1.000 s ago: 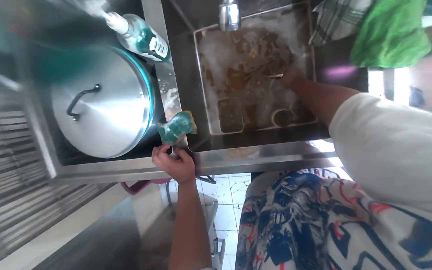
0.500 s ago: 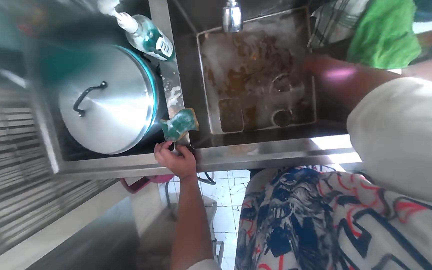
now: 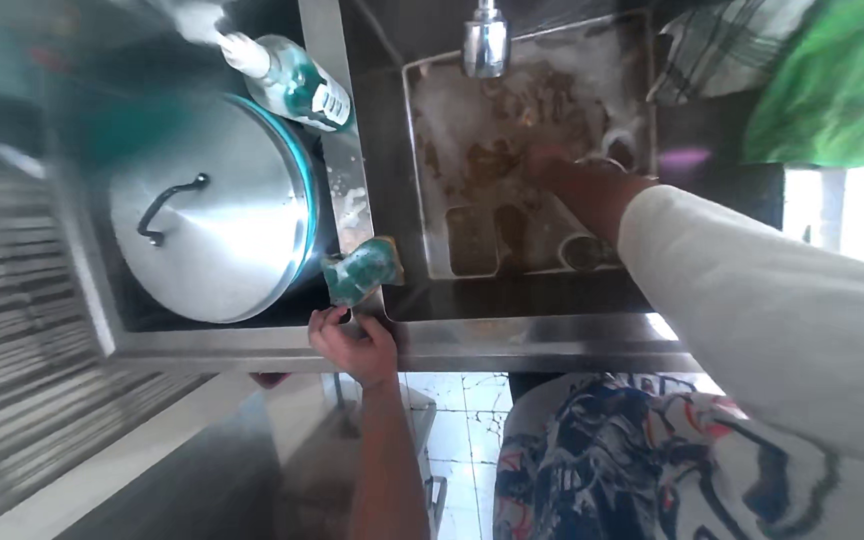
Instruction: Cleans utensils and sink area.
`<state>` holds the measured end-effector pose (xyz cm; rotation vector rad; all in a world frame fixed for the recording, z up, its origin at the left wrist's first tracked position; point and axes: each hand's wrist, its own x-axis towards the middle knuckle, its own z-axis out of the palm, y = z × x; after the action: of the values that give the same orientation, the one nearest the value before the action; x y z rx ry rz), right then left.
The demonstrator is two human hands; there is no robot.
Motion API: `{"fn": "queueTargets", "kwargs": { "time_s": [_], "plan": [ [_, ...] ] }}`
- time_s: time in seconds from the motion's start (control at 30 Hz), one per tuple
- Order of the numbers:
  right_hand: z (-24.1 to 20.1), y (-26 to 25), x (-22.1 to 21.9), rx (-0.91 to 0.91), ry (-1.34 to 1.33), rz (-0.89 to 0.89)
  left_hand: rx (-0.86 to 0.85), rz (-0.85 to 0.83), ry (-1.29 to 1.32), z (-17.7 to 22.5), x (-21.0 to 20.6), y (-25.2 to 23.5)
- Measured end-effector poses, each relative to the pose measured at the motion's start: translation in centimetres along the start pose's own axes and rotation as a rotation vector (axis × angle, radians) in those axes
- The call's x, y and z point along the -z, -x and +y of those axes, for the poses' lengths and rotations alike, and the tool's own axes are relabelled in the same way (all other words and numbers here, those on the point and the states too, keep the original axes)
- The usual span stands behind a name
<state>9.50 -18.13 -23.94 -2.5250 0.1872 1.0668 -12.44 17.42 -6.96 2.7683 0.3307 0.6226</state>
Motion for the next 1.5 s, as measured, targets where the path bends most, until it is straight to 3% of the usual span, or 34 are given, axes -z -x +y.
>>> {"fn": "queueTargets", "kwargs": {
  "time_s": [0.07,0.1,0.13,0.17,0.2,0.23,0.27,0.4,0.7,0.87,1.17,1.5],
  "plan": [
    [0.6,0.3,-2.1,0.083,0.009,0.199,0.009,0.003,0.004,0.3,0.0,-0.1],
    [-0.1,1.8,-0.7,0.074,0.030,0.193,0.012,0.001,0.012,0.4,0.0,-0.1],
    [-2.3,2.9,5.2,-0.055,0.060,-0.314,0.010,0.002,0.013,0.5,0.1,-0.1],
    [-3.3,2.9,6.7,-0.130,0.019,-0.413,0.007,0.009,0.012,0.4,0.1,-0.1],
    [-3.1,2.1,5.6,-0.165,-0.026,-0.310,0.003,0.019,0.010,0.3,0.0,0.0],
    [-1.8,0.1,1.8,-0.148,-0.055,-0.008,0.003,0.022,0.011,0.1,-0.1,0.1],
    [-0.7,-2.2,-0.4,-0.143,-0.037,0.102,0.001,0.025,0.011,-0.1,-0.1,0.2],
    [-1.4,-3.3,0.4,-0.105,0.021,-0.011,-0.004,0.026,0.001,-0.3,-0.2,0.2],
    [-1.9,-3.3,-0.1,-0.108,0.109,-0.014,0.002,0.022,-0.023,-0.2,-0.2,0.1],
    [-1.0,-4.0,-0.8,0.002,0.173,0.000,0.007,0.024,-0.018,-0.1,-0.2,0.1],
    [-1.3,-1.7,-0.3,0.041,0.120,-0.061,-0.003,0.023,-0.003,-0.2,-0.2,0.1],
    [-0.5,-2.7,-1.1,0.014,0.061,-0.049,-0.002,0.028,-0.013,-0.3,-0.2,0.1]
  ]
}}
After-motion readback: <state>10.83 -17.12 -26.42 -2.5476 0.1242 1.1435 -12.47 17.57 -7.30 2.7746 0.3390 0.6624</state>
